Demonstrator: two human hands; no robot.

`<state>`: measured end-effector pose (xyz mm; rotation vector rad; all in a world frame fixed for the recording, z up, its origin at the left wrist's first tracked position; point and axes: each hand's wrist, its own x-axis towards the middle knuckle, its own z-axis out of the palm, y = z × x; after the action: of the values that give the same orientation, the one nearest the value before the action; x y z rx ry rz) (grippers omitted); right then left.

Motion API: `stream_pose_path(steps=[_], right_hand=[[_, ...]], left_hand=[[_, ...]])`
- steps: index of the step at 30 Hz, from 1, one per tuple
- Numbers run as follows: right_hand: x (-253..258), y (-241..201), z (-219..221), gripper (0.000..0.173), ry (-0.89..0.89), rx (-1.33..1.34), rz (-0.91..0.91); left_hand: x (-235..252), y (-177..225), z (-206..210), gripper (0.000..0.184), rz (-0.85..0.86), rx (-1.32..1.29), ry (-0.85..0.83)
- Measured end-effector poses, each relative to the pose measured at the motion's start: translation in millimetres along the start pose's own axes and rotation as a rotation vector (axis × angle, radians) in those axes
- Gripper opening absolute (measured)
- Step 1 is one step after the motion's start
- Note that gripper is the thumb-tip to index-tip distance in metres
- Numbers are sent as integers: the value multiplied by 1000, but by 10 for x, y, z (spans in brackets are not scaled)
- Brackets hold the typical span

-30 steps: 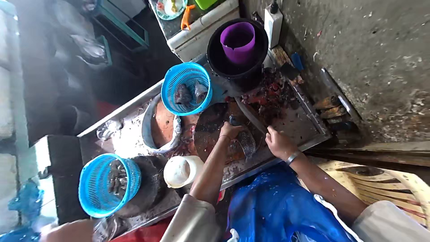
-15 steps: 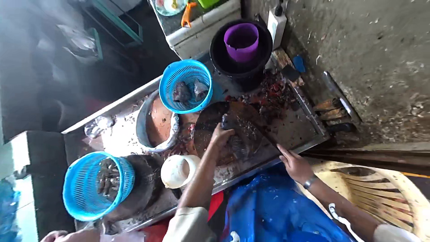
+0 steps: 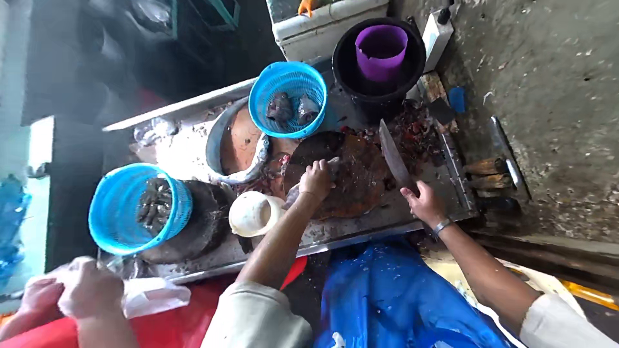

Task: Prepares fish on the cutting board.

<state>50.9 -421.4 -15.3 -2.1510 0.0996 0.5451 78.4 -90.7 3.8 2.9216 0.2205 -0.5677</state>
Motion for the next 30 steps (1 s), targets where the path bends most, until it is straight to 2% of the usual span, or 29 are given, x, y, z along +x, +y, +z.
stream_pose_path(steps=[2, 4, 8, 12, 14, 16, 20, 23, 25, 28, 30], right_hand=[[18, -151, 32, 50, -128, 38, 92], [79, -298, 107, 46, -168, -71, 35], [60, -682, 167, 39, -227, -391, -175], [-22, -1233, 99, 35, -403, -887, -157], [-71, -1449, 42, 32, -402, -1113, -156], [-65, -1628, 11, 31, -403, -1210, -157], [177, -1930, -50, 33, -573, -1158, -10], [179, -1723, 81, 36, -591, -911, 174], [74, -1322, 419, 39, -420, -603, 205], [-158, -774, 1228, 46, -84, -304, 14], [-73, -689, 1288, 49, -65, -271, -72]], left_hand=[[-343, 85, 115, 58, 49, 30, 67], [-573, 127, 242, 44, 41, 4, 88], [-715, 105, 430, 44, -3, -44, 67], [-715, 78, 482, 44, 26, -37, 60], [-701, 83, 441, 40, 34, -46, 29], [-685, 86, 392, 38, 39, -60, -13], [-646, 37, 430, 36, 90, -101, 3], [-626, -43, 401, 36, 120, -153, -3], [-578, -89, 306, 34, 126, -229, -27], [-428, -188, 139, 35, 137, -297, -81], [-346, -269, 27, 38, 161, -259, -102]])
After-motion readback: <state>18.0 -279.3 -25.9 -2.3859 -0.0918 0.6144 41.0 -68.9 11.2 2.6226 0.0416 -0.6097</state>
